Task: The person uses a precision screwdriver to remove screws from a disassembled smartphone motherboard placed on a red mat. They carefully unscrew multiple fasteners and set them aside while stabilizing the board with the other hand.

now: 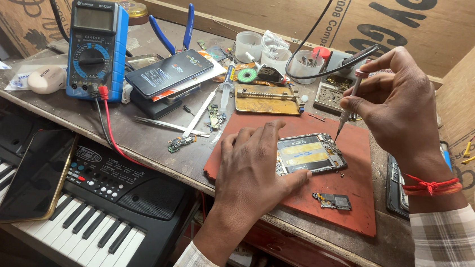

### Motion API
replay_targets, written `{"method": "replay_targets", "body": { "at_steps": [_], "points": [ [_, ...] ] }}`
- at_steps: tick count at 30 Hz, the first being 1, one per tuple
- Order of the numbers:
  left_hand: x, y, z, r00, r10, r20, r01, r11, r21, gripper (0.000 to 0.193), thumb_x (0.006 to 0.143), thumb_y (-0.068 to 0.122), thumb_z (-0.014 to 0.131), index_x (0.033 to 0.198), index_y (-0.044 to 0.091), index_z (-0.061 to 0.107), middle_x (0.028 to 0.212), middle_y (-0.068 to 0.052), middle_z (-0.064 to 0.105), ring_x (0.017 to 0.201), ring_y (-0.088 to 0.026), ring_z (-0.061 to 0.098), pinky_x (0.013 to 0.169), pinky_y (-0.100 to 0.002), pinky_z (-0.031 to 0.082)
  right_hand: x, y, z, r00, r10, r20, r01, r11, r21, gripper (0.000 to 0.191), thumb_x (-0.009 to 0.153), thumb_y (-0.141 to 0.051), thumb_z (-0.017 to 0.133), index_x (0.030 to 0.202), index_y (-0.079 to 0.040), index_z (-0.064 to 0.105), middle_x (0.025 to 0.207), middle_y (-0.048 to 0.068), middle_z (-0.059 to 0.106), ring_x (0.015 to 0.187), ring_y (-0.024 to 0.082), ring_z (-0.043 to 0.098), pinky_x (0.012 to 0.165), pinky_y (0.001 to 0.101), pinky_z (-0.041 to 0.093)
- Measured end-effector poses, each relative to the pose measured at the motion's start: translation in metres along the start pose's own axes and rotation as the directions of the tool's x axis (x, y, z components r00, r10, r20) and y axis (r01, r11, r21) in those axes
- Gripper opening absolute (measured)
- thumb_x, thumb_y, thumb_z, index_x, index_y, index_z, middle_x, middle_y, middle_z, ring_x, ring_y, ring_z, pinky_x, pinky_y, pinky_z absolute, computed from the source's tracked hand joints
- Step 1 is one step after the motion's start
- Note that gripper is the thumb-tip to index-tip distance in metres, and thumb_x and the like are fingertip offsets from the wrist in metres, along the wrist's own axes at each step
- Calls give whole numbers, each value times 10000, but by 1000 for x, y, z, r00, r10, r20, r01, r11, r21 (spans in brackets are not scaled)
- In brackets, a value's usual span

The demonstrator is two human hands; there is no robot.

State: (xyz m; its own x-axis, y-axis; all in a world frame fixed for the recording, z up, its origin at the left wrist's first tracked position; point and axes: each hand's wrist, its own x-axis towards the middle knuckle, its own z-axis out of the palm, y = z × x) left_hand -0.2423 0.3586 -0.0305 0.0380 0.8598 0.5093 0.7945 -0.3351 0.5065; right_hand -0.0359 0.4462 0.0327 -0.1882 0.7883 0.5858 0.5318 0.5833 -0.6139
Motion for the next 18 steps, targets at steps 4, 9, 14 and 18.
{"method": "replay_targets", "body": {
  "at_steps": [4, 9, 14, 18],
  "points": [
    [1, 0, 1, 1000, -13, 19, 13, 1000, 6, 881, 635, 480, 896, 1324, 44, 561, 1040, -148, 703, 1052, -297, 626, 1022, -493, 375, 1, -3, 1, 999, 36, -35, -38, 997, -72, 417, 844, -6, 858, 1091, 8, 522, 883, 188, 746, 839, 221, 765, 695, 316, 625],
    [1, 1, 1, 1000, 4, 0, -4, 1000, 4, 879, 634, 475, 892, 1328, 47, 564, 1049, -140, 708, 1055, -293, 627, 1017, -486, 385, 0, 1, -1, 999, 5, 39, -10, 993, 115, 317, 900, 31, 718, 1123, -8, 496, 1008, 151, 766, 939, 183, 785, 776, 297, 664],
    [1, 1, -1, 999, -19, 26, 19, 1000, 0, 885, 630, 477, 889, 1333, 53, 559, 1039, -145, 704, 1050, -293, 626, 1024, -488, 374, 1, 6, 0, 999, -29, 20, 27, 994, 102, 316, 897, 53, 751, 1105, 5, 517, 952, 157, 765, 921, 183, 783, 765, 293, 657],
    [0, 1, -1, 1000, -17, 17, 17, 1000, -4, 883, 633, 478, 888, 1333, 51, 561, 1044, -149, 704, 1058, -298, 626, 1024, -490, 374, 1, 4, 0, 997, -59, -49, 58, 998, -14, 376, 852, 20, 853, 1071, 11, 547, 897, 157, 748, 869, 184, 768, 721, 289, 638]
  ]
}}
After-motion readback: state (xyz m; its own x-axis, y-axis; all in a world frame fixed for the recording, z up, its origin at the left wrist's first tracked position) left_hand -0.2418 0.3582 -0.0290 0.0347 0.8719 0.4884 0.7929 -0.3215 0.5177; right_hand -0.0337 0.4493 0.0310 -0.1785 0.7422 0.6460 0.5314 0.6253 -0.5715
